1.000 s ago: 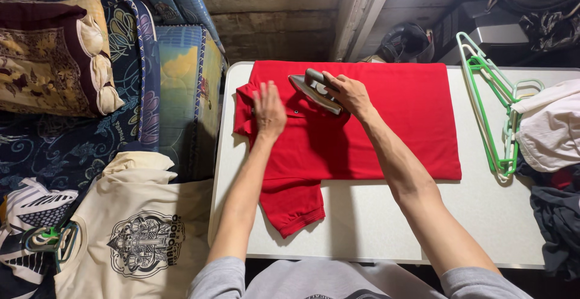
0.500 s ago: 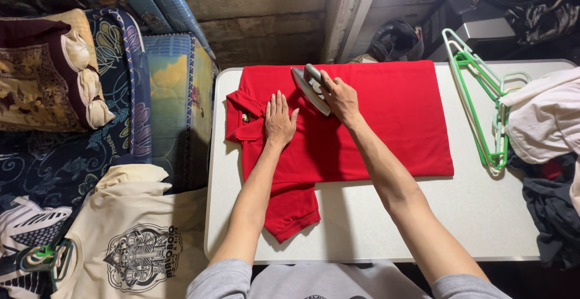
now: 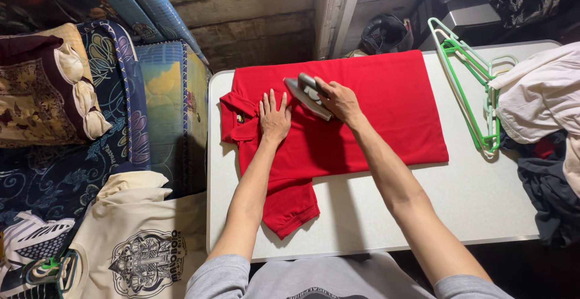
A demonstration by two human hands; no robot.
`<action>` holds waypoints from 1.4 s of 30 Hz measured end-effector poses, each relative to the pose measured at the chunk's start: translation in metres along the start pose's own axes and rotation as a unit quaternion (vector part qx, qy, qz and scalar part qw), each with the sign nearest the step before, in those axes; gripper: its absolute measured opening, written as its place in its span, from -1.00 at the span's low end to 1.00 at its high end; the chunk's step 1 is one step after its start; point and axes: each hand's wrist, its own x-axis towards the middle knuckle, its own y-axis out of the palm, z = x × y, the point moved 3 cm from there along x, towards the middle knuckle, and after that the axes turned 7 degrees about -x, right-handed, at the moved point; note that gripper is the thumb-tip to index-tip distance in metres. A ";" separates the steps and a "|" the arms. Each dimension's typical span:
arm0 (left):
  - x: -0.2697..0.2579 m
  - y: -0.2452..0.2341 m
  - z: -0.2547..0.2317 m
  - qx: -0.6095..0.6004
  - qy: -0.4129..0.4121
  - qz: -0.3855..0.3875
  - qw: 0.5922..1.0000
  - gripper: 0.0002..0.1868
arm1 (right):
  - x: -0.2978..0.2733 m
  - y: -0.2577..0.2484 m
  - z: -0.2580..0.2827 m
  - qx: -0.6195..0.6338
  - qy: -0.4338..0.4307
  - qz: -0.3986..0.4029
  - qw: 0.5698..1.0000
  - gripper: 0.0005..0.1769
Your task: The person irons a red polo shirt laid flat on a white table using a handheld iron. After ironing, the person places the shirt on a green hanger.
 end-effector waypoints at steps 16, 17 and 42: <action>-0.017 0.020 -0.064 -0.035 0.011 -0.014 0.999 -0.35 | -0.021 -0.025 -0.010 0.078 -0.029 0.071 0.994 -0.39; -0.017 0.018 -0.064 -0.031 0.010 -0.006 0.999 -0.35 | -0.028 -0.028 -0.008 0.093 -0.039 0.068 0.993 -0.40; -0.024 -0.004 -0.078 -0.046 0.056 0.031 0.997 -0.23 | -0.035 0.003 -0.061 -0.018 0.108 0.006 0.994 -0.37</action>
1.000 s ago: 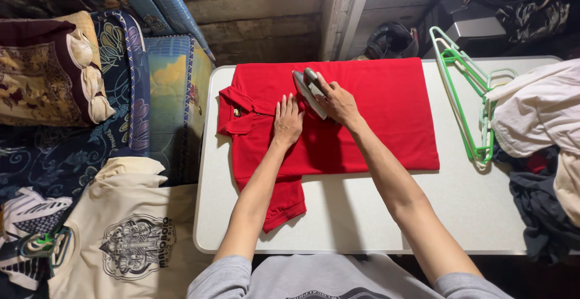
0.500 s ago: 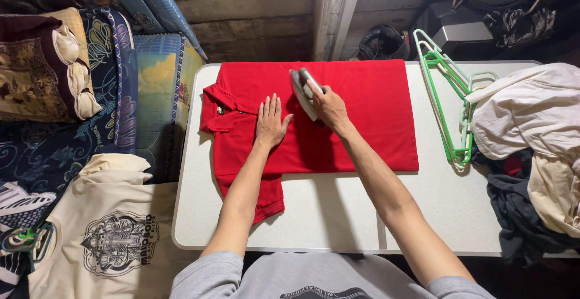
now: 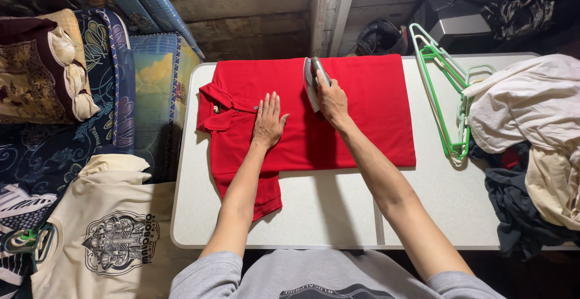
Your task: The person irons a red polo shirt laid flat on a white table using a handheld iron. After ironing, the person places the shirt on a green hanger.
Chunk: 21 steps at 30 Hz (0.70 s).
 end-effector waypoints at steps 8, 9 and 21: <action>0.003 0.005 0.001 0.030 -0.003 0.041 0.999 -0.18 | -0.027 -0.012 0.020 0.051 -0.013 -0.013 0.999 -0.37; 0.002 0.005 0.001 0.032 -0.002 0.039 0.999 -0.17 | -0.031 -0.012 0.023 0.055 -0.012 -0.001 0.998 -0.37; 0.006 0.014 0.003 0.050 -0.018 0.045 0.998 -0.21 | -0.016 -0.008 -0.007 0.009 0.083 -0.011 0.996 -0.32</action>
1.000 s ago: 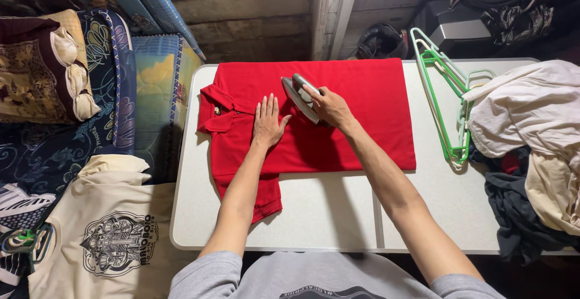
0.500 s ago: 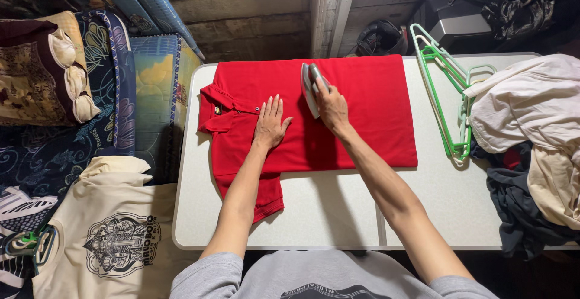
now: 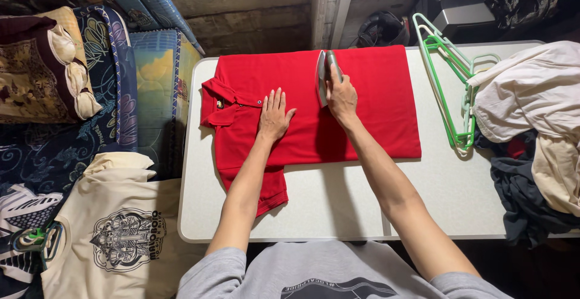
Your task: The person irons a red polo shirt laid flat on a white table using a handheld iron. After ironing, the person places the shirt on a green hanger.
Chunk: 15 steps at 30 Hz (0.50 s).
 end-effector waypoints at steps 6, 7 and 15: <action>0.017 0.014 -0.035 -0.034 0.023 -0.082 0.996 -0.29 | -0.003 -0.015 0.000 0.045 -0.028 0.043 0.998 -0.13; 0.017 0.017 -0.040 -0.040 0.017 -0.070 0.997 -0.29 | -0.006 -0.018 0.000 0.057 -0.043 0.039 0.997 -0.13; 0.012 0.011 -0.051 -0.048 0.005 -0.032 0.998 -0.27 | -0.017 -0.027 -0.018 0.041 -0.078 0.093 0.992 -0.14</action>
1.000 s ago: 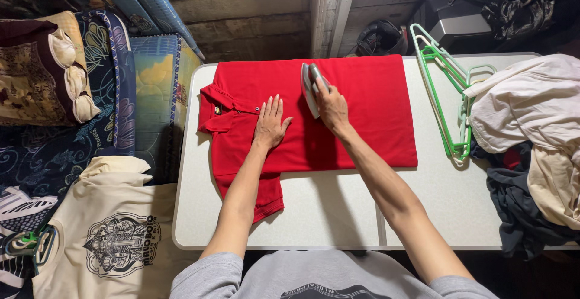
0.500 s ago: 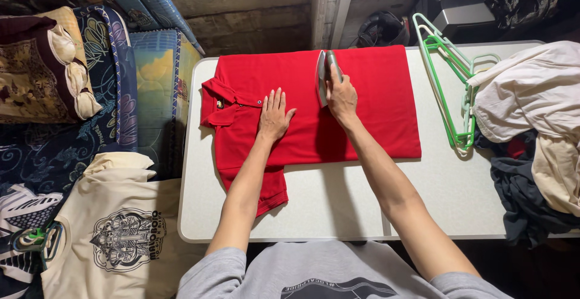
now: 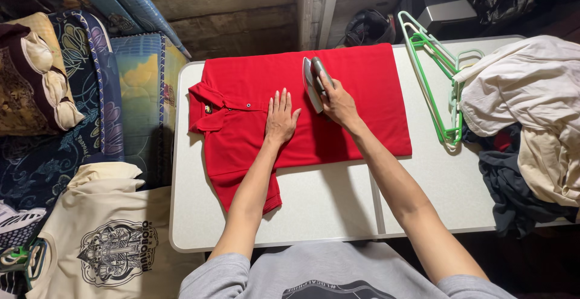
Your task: The person irons a red polo shirt laid flat on a white table using a handheld iron. After ironing, the person places the shirt on a green hanger.
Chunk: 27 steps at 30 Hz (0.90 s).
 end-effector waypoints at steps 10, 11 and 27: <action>0.000 0.003 0.002 0.018 0.005 0.007 1.000 -0.24 | 0.019 0.008 -0.030 0.006 0.078 -0.061 0.995 -0.17; -0.001 0.003 0.002 0.019 0.006 0.006 1.000 -0.23 | 0.019 0.009 -0.031 0.010 0.080 -0.059 0.995 -0.17; 0.006 0.029 -0.033 0.008 -0.017 -0.021 1.000 -0.24 | -0.002 -0.010 -0.035 0.249 0.097 0.011 0.964 -0.03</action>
